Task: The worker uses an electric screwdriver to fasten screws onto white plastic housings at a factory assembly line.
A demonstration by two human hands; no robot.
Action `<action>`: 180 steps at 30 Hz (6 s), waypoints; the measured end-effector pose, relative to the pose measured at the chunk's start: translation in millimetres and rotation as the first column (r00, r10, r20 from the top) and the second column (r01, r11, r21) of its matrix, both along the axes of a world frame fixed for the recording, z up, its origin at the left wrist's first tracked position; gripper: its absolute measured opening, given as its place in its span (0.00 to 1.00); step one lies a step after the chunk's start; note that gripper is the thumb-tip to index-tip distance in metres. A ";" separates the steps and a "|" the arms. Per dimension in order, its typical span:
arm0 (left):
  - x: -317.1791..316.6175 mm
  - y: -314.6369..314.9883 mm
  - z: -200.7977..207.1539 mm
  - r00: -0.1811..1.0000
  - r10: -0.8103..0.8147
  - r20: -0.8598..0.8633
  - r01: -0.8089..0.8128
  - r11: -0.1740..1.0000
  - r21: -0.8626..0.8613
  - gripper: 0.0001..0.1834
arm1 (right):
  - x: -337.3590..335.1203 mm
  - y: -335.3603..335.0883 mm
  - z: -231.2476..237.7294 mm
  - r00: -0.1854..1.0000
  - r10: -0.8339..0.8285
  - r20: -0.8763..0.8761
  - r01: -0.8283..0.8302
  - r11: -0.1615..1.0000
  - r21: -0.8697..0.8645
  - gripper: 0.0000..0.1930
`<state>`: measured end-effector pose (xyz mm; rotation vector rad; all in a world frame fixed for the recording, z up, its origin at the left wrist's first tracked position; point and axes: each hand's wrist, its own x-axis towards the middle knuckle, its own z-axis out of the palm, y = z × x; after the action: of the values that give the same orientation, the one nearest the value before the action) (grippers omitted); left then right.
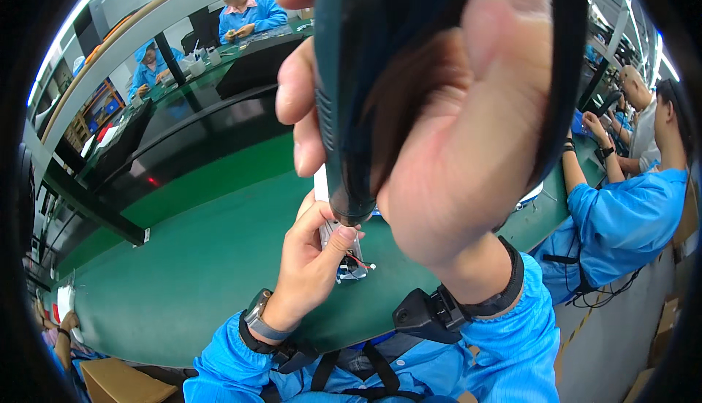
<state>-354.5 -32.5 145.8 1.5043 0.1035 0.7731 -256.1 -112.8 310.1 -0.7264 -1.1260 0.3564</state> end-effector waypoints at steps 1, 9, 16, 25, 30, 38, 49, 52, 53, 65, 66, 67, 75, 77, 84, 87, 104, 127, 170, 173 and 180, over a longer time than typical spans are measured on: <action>0.4 -0.3 1.1 1.000 0.004 -0.009 -0.003 1.000 0.010 0.05 | 2.1 -0.4 0.4 1.000 -0.006 -0.001 0.006 1.000 0.000 0.50; -1.1 1.8 4.4 1.000 0.004 -0.030 -0.003 0.999 0.054 0.05 | 0.1 -7.0 -1.7 1.000 -0.027 -0.010 0.027 1.000 0.007 0.46; 2.9 -3.0 5.5 1.000 -0.020 -0.020 0.020 1.000 0.017 0.04 | 3.6 -0.8 3.7 0.999 -0.037 -0.004 0.037 0.999 0.012 0.42; 0.9 0.4 15.9 0.980 -0.170 0.103 0.197 0.906 -0.375 0.33 | 6.1 -10.1 -0.9 1.000 -0.011 -0.007 0.012 1.000 0.008 0.38; 1.0 4.5 22.8 0.969 -0.239 0.061 0.239 0.842 -0.483 0.35 | 6.0 -9.1 -2.3 1.000 0.002 -0.006 -0.002 1.000 -0.002 0.35; 4.3 11.7 19.5 0.954 -0.299 0.013 0.265 0.822 -0.505 0.31 | 5.9 -13.4 -9.9 1.000 0.015 -0.010 -0.015 1.000 -0.017 0.31; 9.1 11.2 11.4 0.960 -0.279 0.005 0.250 0.853 -0.458 0.30 | 6.2 -4.7 -17.6 0.999 0.028 -0.020 -0.029 0.999 -0.046 0.26; 11.1 8.9 10.0 0.951 -0.308 0.008 0.281 0.858 -0.430 0.29 | 9.5 -3.7 -15.7 1.000 0.023 -0.017 -0.024 0.998 -0.053 0.24; 12.4 7.8 10.3 0.951 -0.309 0.013 0.285 0.859 -0.426 0.29 | 11.1 -3.5 -14.1 1.000 0.019 -0.014 -0.020 0.998 -0.056 0.24; 10.6 8.1 9.7 0.958 -0.288 0.010 0.264 0.863 -0.431 0.29 | 7.5 -7.3 -18.4 0.999 0.033 -0.008 -0.034 0.997 -0.069 0.18; 10.2 8.4 9.5 0.957 -0.288 0.009 0.265 0.865 -0.427 0.29 | 6.2 -6.9 -18.8 0.999 0.036 -0.008 -0.037 0.997 -0.070 0.18; 10.2 8.2 9.2 0.958 -0.287 0.009 0.263 0.865 -0.427 0.29 | 5.3 -5.5 -18.7 0.999 0.039 -0.007 -0.039 0.997 -0.070 0.17; 10.5 7.5 10.6 0.963 -0.269 0.016 0.250 0.869 -0.427 0.29 | 2.7 -2.7 -19.2 0.999 0.050 0.000 -0.050 0.996 -0.080 0.14; 8.8 9.4 10.0 0.962 -0.274 0.002 0.248 0.867 -0.433 0.29 | -0.9 -2.1 -20.5 0.998 0.055 0.001 -0.055 0.995 -0.081 0.13; 11.2 6.9 13.9 0.962 -0.272 0.001 0.244 0.863 -0.443 0.29 | -5.8 -7.9 -18.8 0.995 0.075 -0.062 -0.083 0.986 -0.148 0.11; 6.1 10.0 13.3 0.967 -0.253 -0.015 0.221 0.871 -0.440 0.29 | -0.7 16.2 -54.1 0.991 0.044 -0.127 -0.066 0.982 -0.178 0.10; 8.2 12.9 11.9 0.964 -0.265 0.009 0.241 0.862 -0.445 0.27 | -3.0 23.9 -23.8 0.955 -0.156 0.253 0.228 0.931 -0.284 0.60; 21.6 -16.7 2.2 0.985 -0.158 -0.072 0.131 0.949 -0.288 0.27 | 119.2 -118.7 -112.6 0.804 -0.592 0.055 0.594 0.797 -0.112 0.50; 11.8 -7.4 -4.2 0.954 -0.294 -0.061 0.260 0.912 -0.318 0.25 | 29.1 -24.6 -32.2 0.998 0.059 -0.034 -0.053 0.987 0.149 0.35; 14.2 -8.1 -5.3 0.953 -0.300 -0.029 0.275 0.906 -0.320 0.22 | 28.5 -20.3 -34.1 0.999 0.045 -0.022 -0.041 0.987 0.153 0.34; 14.4 -7.0 -8.7 0.954 -0.301 -0.005 0.285 0.906 -0.315 0.23 | 26.4 -15.5 -34.9 0.997 0.063 -0.041 -0.057 0.990 0.129 0.34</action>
<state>-340.1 -39.5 137.1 1.2034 0.0348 0.4488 -229.6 -128.3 275.1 -0.5697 -1.1189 0.3465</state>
